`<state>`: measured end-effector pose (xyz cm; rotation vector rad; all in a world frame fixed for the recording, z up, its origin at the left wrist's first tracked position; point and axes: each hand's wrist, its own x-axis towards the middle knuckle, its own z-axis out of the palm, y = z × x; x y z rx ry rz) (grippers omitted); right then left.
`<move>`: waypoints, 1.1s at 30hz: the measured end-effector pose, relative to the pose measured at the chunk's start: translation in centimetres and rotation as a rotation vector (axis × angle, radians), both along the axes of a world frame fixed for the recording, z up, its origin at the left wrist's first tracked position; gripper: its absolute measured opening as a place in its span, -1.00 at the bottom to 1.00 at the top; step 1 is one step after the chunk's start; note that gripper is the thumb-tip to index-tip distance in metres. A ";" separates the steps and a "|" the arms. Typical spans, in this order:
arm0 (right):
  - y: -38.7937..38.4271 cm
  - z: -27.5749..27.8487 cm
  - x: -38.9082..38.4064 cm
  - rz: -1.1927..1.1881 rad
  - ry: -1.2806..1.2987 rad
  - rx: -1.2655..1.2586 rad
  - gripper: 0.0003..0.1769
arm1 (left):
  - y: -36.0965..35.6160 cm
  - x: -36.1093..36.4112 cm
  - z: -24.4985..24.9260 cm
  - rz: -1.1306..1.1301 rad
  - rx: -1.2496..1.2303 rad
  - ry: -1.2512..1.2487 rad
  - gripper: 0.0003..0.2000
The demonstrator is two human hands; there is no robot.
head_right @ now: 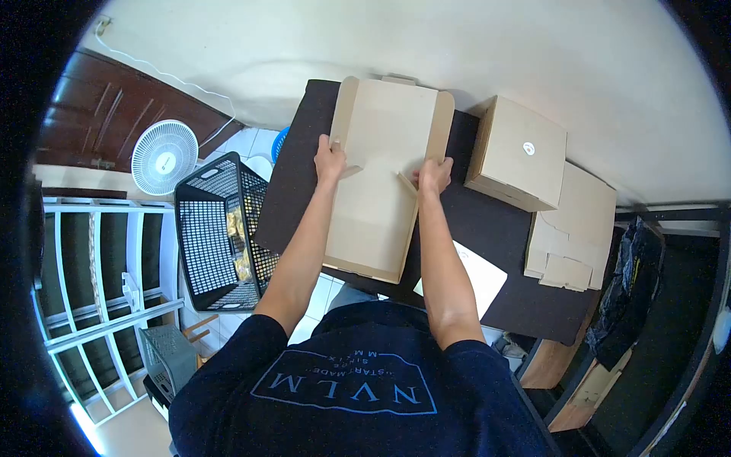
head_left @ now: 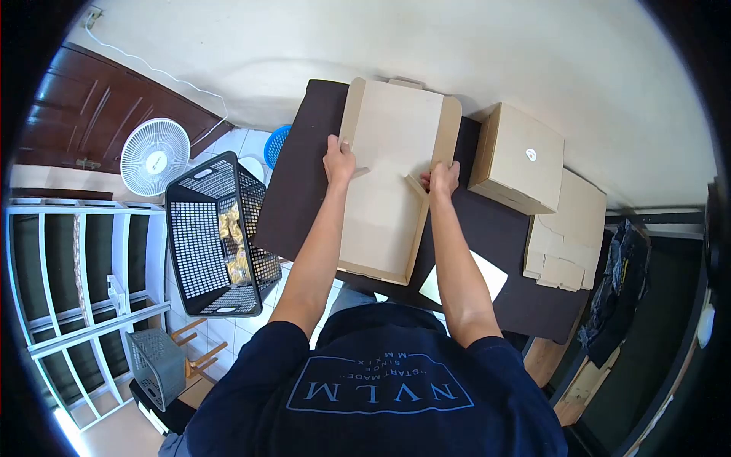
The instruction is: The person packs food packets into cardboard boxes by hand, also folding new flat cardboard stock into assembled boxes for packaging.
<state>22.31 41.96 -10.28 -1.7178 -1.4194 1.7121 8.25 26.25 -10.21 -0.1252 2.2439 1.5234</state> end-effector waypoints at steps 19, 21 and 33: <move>0.6 2.2 2.0 0.238 -0.005 0.662 -0.71 | -5.1 4.0 4.5 0.003 0.003 0.298 -0.88; 1.0 3.7 2.3 0.475 -0.108 0.271 -0.75 | -5.9 4.3 3.1 0.029 -0.019 0.315 -0.88; -1.4 4.7 4.4 0.444 0.079 0.176 -0.60 | -10.2 7.2 3.0 0.000 0.391 0.062 -0.89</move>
